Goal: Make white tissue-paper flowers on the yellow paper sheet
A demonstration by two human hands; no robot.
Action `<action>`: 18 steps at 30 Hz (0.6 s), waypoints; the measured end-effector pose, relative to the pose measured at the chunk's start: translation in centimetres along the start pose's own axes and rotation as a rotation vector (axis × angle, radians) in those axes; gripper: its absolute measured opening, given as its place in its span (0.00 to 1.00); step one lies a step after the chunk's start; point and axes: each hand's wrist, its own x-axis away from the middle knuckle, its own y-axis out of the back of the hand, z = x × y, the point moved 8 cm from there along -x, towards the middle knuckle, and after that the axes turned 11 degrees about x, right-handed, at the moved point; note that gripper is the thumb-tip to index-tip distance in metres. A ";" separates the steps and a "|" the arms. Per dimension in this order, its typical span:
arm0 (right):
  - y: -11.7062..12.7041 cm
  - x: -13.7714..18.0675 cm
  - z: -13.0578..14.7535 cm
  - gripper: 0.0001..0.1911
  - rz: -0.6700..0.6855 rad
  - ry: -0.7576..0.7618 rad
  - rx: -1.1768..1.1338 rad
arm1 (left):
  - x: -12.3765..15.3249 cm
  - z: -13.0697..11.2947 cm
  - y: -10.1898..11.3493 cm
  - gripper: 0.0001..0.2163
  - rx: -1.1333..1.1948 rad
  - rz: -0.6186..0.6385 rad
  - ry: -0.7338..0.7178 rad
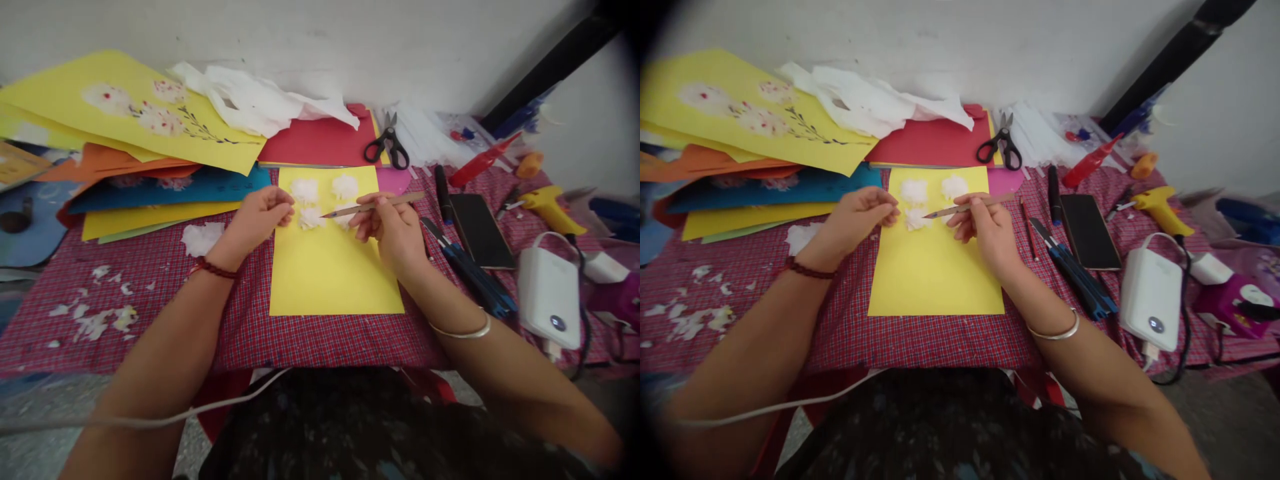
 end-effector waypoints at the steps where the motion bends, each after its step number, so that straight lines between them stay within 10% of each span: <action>1: 0.1 -0.1 0.0 0.21 -0.003 -0.003 0.009 | 0.1 -0.6 0.8 0.02 0.057 -0.054 0.003; 14: 1.3 1.0 3.7 0.18 -0.060 0.312 0.382 | 6.0 -8.6 7.7 0.05 -0.373 -0.296 -0.155; 18: 0.8 0.8 3.3 0.21 -0.051 0.229 0.175 | 6.1 -7.7 4.3 0.07 -0.526 -0.155 -0.129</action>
